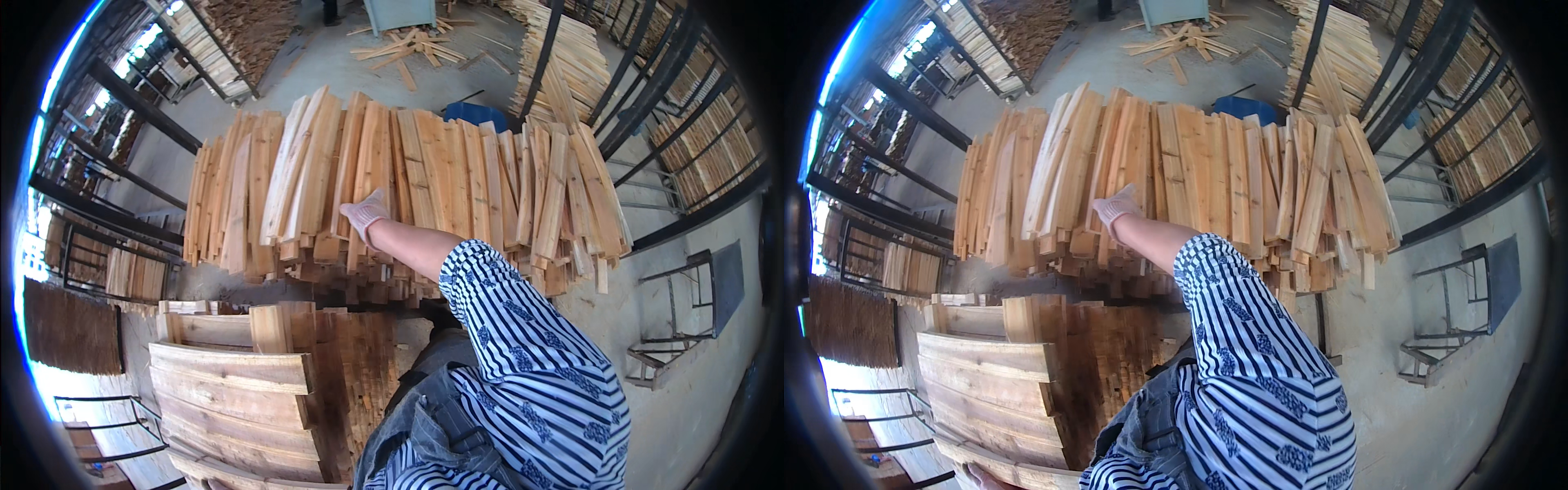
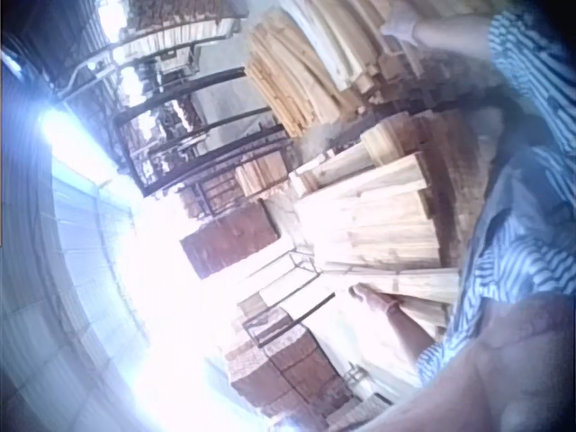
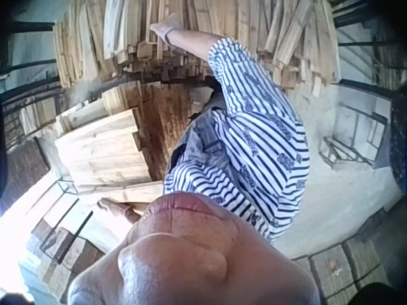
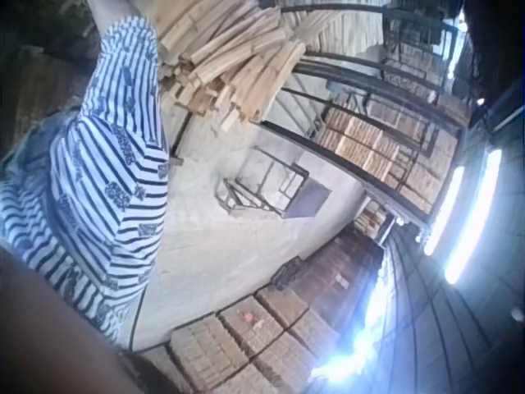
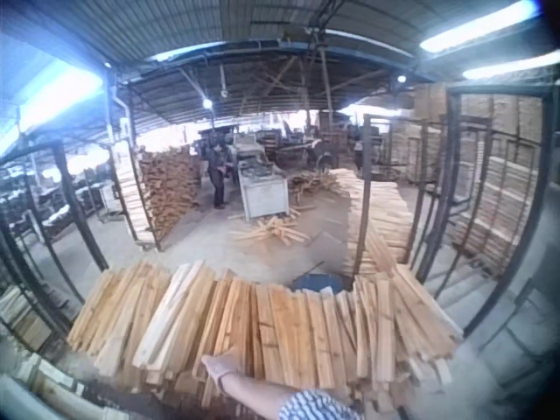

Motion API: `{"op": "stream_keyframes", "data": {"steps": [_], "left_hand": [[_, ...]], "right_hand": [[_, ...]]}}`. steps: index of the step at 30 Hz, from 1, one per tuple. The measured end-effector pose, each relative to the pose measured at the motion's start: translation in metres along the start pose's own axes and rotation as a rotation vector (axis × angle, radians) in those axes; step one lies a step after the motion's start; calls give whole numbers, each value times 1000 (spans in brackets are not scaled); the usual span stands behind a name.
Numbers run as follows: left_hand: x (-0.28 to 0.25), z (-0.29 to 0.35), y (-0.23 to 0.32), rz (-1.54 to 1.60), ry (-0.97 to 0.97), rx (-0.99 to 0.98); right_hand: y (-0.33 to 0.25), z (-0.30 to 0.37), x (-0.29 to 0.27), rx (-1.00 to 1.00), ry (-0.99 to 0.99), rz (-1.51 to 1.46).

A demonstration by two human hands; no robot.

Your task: The person repeatedly picks up wooden planks from a large pile and stacks them onto a growing stack on a pallet. The person wears gloves and handles the planks one by one, aligning them carefully to build a neat pile.

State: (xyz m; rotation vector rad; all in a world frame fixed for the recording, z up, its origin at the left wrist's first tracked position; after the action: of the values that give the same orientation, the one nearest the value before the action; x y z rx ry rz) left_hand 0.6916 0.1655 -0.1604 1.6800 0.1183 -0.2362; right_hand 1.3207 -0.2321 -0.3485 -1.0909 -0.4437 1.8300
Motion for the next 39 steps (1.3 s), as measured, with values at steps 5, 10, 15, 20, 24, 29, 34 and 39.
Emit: {"op": "stream_keyframes", "data": {"steps": [5, 10, 15, 20, 24, 29, 34, 39], "left_hand": [[-24, -4, 0, 5, 5, 14], [-14, -12, 1, -265, -49, 101], [-36, -3, -17, 26, -3, -15], [-44, -16, -17, -50, -2, 97], [-36, -10, 1, -190, 92, 127], [-35, -11, -10, -32, 108, 137], [-49, -22, -23, -9, 151, 185], [-43, -20, -22, 13, 162, 215]], "right_hand": [[23, -81, 38, -175, -153, -150], [37, 6, -53, -318, -273, -431], [-4, 106, -56, -456, -352, -345], [-69, 192, -73, -632, -484, -402], [-29, 205, -70, -844, -542, -176], [16, 249, -31, -1023, -533, 28], [-7, 206, -27, -1119, -475, 39], [-155, 268, -1, -1082, -769, 274]]}}
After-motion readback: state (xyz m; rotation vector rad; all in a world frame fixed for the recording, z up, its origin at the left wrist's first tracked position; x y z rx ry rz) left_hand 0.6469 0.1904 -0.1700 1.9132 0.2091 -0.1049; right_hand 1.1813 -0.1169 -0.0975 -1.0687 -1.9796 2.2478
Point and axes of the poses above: each hand's wrist, its own z-axis away from the middle knuckle, its own x-axis out of the palm, y = z × x, the point moved 9 cm from there along -z, towards the middle knuckle, and after that the axes turned 15 degrees about z, right-handed, at the moved point
